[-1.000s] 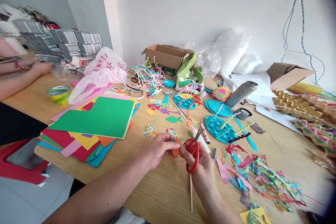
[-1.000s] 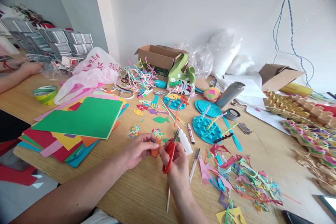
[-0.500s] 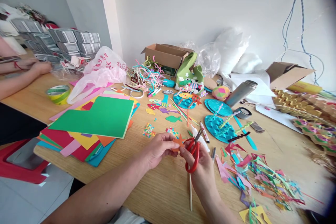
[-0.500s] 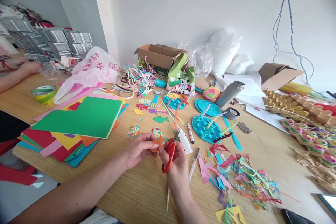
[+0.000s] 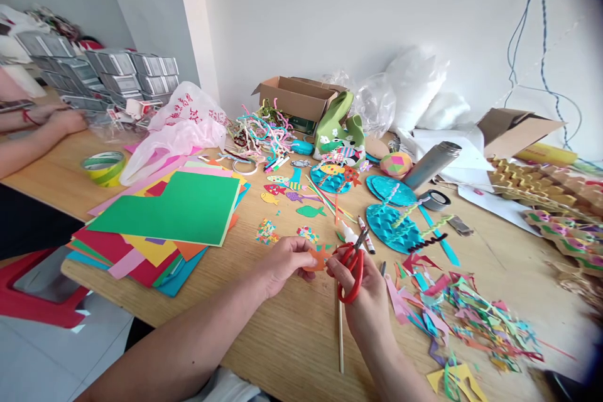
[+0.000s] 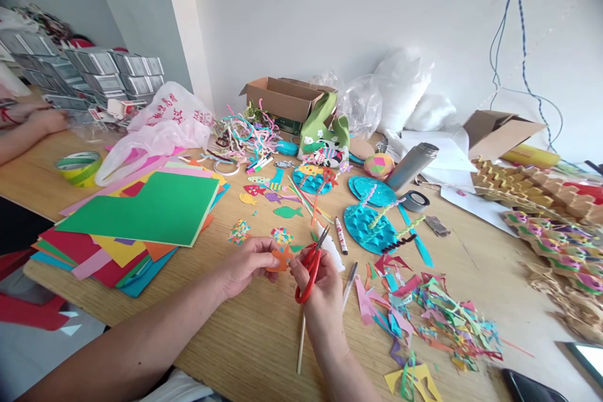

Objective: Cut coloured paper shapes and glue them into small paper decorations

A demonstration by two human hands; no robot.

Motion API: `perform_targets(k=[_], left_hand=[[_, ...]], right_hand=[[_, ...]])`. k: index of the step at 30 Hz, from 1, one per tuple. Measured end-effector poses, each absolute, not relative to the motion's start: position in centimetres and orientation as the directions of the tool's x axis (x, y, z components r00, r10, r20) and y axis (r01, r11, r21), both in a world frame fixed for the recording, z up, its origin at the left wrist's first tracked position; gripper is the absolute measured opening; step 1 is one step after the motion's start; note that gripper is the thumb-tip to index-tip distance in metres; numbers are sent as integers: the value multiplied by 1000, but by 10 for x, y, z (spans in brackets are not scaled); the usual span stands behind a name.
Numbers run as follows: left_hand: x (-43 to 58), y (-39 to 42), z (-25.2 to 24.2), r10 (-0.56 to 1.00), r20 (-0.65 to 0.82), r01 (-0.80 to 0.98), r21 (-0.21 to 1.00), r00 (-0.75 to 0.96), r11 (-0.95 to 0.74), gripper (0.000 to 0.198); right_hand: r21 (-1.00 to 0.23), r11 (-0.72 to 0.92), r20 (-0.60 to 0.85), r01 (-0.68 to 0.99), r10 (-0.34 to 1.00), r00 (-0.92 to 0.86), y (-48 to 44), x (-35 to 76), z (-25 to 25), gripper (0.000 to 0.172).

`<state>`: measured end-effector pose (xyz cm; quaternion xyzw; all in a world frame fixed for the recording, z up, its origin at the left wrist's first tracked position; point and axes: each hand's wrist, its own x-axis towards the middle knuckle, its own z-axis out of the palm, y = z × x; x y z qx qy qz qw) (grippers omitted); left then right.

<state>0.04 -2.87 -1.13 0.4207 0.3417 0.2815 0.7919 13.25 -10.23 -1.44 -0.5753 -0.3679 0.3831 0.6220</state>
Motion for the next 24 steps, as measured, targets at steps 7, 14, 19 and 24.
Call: perform_targets(k=[7, 14, 19, 24], left_hand=[[-1, -28, -11, 728, -309, -171, 847, 612, 504, 20], [-1, -31, -8, 657, -319, -47, 879, 684, 475, 18], [-1, -29, -12, 678, -302, -93, 872, 670, 481, 18], [-1, -28, -12, 719, -309, -191, 831, 623, 523, 20]], right_hand=[[-998, 34, 5, -57, 890, 456, -103, 131, -9, 28], [-997, 20, -12, -71, 902, 431, -102, 132, -8, 31], [-997, 29, -6, -78, 910, 414, -103, 132, -10, 30], [-995, 38, -3, -90, 907, 422, -103, 130, -9, 29]])
